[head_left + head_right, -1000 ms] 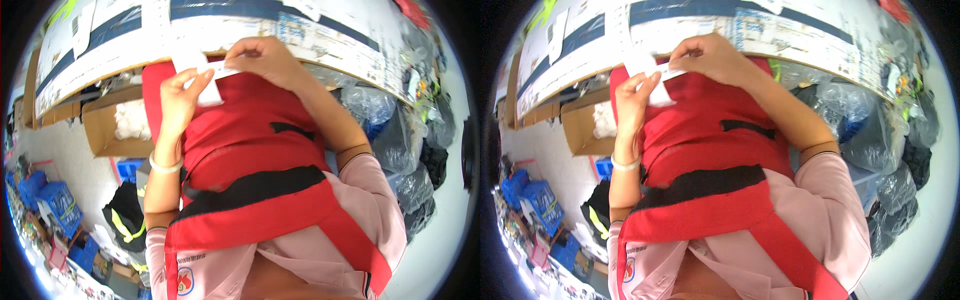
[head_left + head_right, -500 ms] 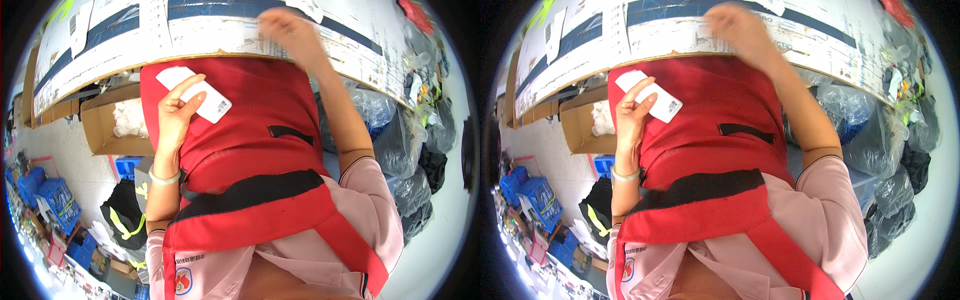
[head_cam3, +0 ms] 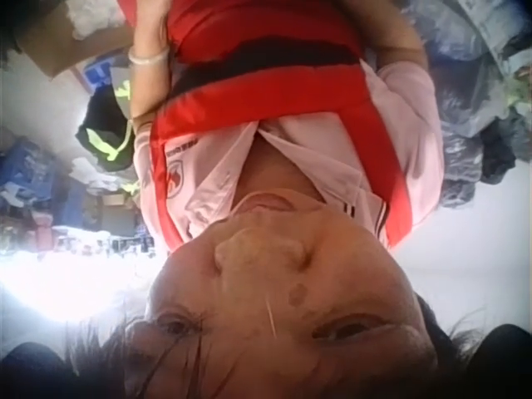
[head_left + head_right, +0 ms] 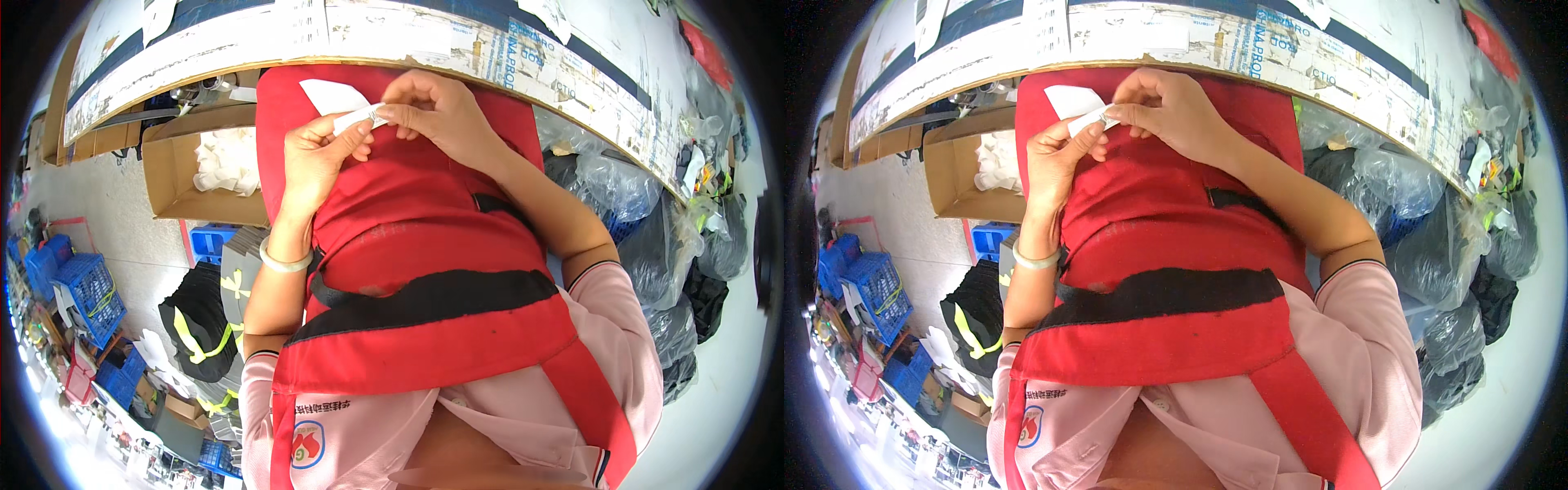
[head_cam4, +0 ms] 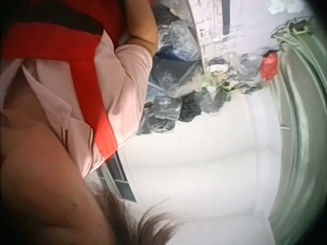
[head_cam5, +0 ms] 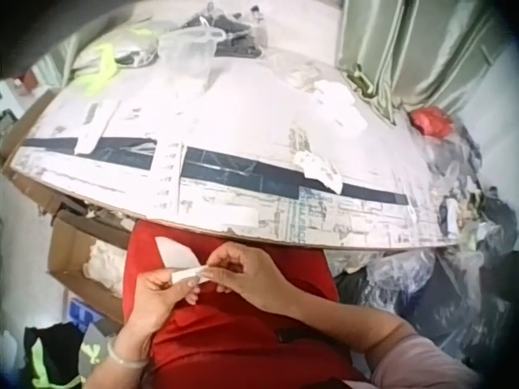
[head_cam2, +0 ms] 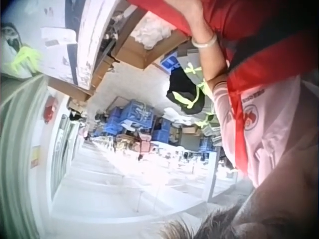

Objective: Peeling and preparing barcodes and logistics labels from a sheet at a workbench.

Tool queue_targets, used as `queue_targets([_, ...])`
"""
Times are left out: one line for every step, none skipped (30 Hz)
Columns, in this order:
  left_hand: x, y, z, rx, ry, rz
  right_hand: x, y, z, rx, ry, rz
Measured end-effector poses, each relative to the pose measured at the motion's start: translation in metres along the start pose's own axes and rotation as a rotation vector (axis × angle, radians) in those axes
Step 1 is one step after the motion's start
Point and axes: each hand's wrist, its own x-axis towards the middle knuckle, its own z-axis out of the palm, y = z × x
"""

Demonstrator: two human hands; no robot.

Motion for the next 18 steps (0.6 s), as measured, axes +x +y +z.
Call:
queue_targets([0.000,-0.001,-0.001,-0.002,0.000,0.003,0.000,0.000,0.001,-0.028,0.047,-0.058])
queue_targets([-0.001,-0.001,-0.003,-0.005,-0.003,-0.005,0.000,-0.002,0.001,-0.031,0.047,-0.060])
queue_targets([-0.001,-0.001,-0.004,-0.009,-0.006,-0.013,0.000,-0.004,0.001,-0.129,0.040,-0.123])
queue_targets([-0.001,0.000,-0.003,-0.009,-0.009,-0.012,0.000,-0.005,0.000,-0.228,0.037,-0.184])
queue_targets([-0.002,0.001,-0.002,0.002,-0.004,-0.015,0.000,-0.005,-0.001,-0.229,0.040,-0.185])
queue_targets([-0.001,0.001,0.000,0.013,0.002,-0.018,0.000,-0.004,-0.001,-0.273,0.055,-0.234])
queue_targets([0.000,0.000,0.000,0.013,0.000,-0.018,-0.001,-0.003,-0.002,-0.317,0.070,-0.283])
queue_targets([0.000,0.000,0.001,0.018,0.013,-0.030,-0.001,-0.001,-0.002,-0.317,0.072,-0.282])
queue_targets([0.001,-0.001,0.002,0.022,0.027,-0.043,-0.002,0.001,-0.001,-0.324,0.086,-0.290])
queue_targets([0.001,-0.001,0.003,0.022,0.027,-0.044,-0.002,0.003,0.000,-0.329,0.096,-0.298])
queue_targets([0.002,-0.001,0.003,0.041,0.036,-0.043,-0.002,0.003,-0.001,-0.329,0.096,-0.297])
queue_targets([0.002,-0.001,0.004,0.059,0.044,-0.042,-0.002,0.003,-0.002,-0.376,0.098,-0.305])
queue_targets([0.003,-0.001,0.004,0.059,0.044,-0.044,-0.001,0.004,-0.002,-0.422,0.099,-0.315])
queue_targets([0.003,-0.002,0.003,0.099,0.049,-0.042,-0.001,0.003,-0.003,-0.422,0.099,-0.313])
queue_targets([0.004,-0.002,0.003,0.139,0.052,-0.040,0.000,0.002,-0.003,-0.466,0.104,-0.356])
queue_targets([0.004,-0.004,0.001,0.139,0.054,-0.041,0.001,0.000,-0.004,-0.509,0.107,-0.399])
queue_targets([0.004,-0.007,-0.003,0.101,0.046,-0.020,0.003,-0.001,-0.006,-0.509,0.106,-0.398])
queue_targets([0.005,-0.010,-0.005,0.063,0.038,0.001,0.006,-0.002,-0.009,-0.459,0.156,-0.387])
